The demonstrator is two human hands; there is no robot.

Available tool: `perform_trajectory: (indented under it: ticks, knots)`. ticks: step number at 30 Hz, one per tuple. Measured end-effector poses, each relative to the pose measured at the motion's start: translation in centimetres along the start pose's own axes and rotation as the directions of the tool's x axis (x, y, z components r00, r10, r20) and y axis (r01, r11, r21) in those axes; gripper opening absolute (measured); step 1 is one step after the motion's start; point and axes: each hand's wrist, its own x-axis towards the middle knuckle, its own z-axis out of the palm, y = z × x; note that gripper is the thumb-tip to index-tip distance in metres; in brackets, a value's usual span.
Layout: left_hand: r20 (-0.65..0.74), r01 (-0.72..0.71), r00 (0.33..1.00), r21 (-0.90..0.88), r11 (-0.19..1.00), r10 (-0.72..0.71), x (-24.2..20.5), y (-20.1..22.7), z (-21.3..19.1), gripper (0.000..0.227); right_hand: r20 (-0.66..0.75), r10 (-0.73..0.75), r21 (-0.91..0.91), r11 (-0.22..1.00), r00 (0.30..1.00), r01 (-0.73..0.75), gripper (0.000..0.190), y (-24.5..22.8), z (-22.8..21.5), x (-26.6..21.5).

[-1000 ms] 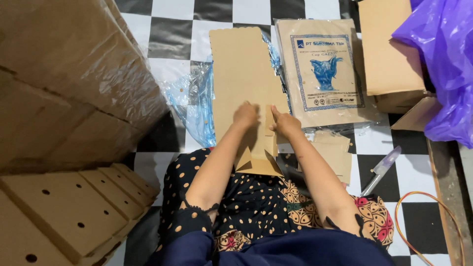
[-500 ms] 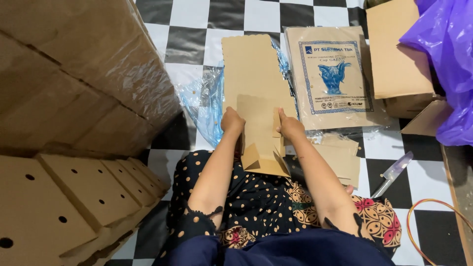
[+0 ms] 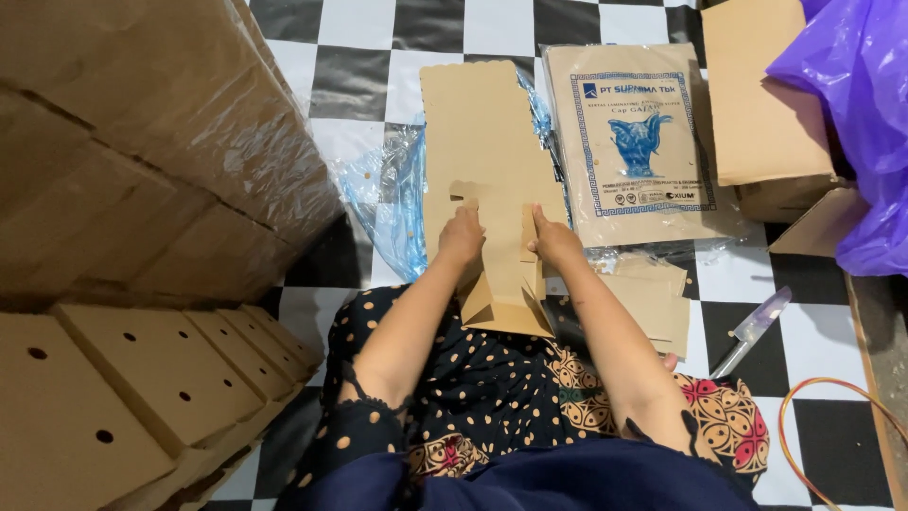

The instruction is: The person sits on a checkered floor and assembles a small cardboard box by folding and interlocking its flaps. The person handles flat cardboard pieces, folds them into shape, and secures the tabs to form a finished box.

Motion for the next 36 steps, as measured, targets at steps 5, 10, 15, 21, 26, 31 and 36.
perform_trajectory:
  ticks: [5, 10, 15, 21, 26, 31, 36]
  knots:
    - [0.04, -0.226, 0.972, 0.432, 0.873, 0.232, -0.2, -2.8, -1.4, 0.029, -0.028, -0.02, -0.033, 0.999, 0.999, 0.019, 0.077, 0.2, 0.6, -0.3]
    - [0.163, -0.238, 0.971, 0.575, 0.783, 0.175, -2.7, -1.3, -4.3, 0.047, -0.093, -0.063, -0.086, 0.995, 0.994, 0.055, 0.07, 1.0, 1.9, -0.7]
    - [0.291, -0.184, 0.957, 0.626, 0.758, -0.008, -2.9, -0.6, -4.7, 0.071, -0.072, -0.062, -0.084, 0.995, 0.996, 0.056, 0.081, 1.7, 2.7, -0.5]
    - [0.293, -0.195, 0.956, 0.641, 0.742, -0.002, -2.2, -0.1, -6.1, 0.081, -0.064, -0.044, -0.108, 0.994, 0.997, 0.037, 0.082, 1.8, 2.4, 0.1]
    - [0.296, -0.205, 0.955, 0.639, 0.741, 0.009, -1.6, 0.5, -7.2, 0.095, -0.036, -0.028, -0.049, 0.998, 0.999, 0.026, 0.078, 2.0, 1.5, 1.1]
    - [0.255, -0.242, 0.96, 0.566, 0.788, 0.112, 0.8, -1.1, -6.9, 0.085, -0.079, -0.051, -0.038, 0.998, 0.996, 0.048, 0.063, 3.7, 2.3, 4.8]
    - [-0.17, -0.225, 0.943, 0.314, 0.922, 0.288, 4.6, -5.3, -1.9, 0.016, -0.324, -0.334, -0.167, 0.941, 0.885, 0.294, 0.061, 5.4, 2.2, 9.6]
